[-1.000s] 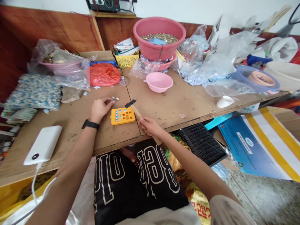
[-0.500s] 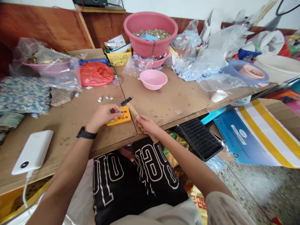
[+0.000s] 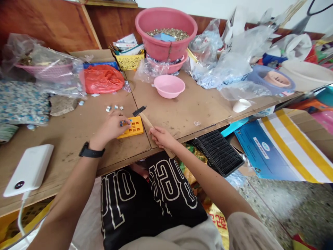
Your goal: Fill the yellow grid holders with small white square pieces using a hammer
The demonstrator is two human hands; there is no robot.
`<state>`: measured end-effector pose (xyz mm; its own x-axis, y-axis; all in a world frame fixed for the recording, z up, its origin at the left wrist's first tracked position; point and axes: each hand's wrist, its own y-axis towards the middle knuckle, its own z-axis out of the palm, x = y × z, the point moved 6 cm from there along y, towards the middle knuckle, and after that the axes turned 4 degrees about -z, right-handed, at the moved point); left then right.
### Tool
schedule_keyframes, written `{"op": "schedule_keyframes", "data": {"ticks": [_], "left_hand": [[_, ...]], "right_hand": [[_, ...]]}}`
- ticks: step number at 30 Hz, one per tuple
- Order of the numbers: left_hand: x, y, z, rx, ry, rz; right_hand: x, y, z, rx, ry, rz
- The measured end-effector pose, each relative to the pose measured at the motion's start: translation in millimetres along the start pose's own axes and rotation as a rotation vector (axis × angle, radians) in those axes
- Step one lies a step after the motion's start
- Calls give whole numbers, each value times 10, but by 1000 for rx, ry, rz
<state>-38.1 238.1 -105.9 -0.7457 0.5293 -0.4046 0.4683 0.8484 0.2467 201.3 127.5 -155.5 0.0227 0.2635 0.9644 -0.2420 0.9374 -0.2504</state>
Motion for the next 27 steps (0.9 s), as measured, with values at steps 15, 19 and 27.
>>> {"op": "schedule_keyframes", "data": {"ticks": [15,19,27], "left_hand": [[72,-75,-7,-52,-64,-18],[345,-53,-187,-164,-241,-118],[1067,-146,-387,-462,-161,-505]], "right_hand": [[485,-329,-122,-115,-1083,-428],[489,-364,-9,-228,-1039,-448],[181,-149,36,-62,-765,-384]]}}
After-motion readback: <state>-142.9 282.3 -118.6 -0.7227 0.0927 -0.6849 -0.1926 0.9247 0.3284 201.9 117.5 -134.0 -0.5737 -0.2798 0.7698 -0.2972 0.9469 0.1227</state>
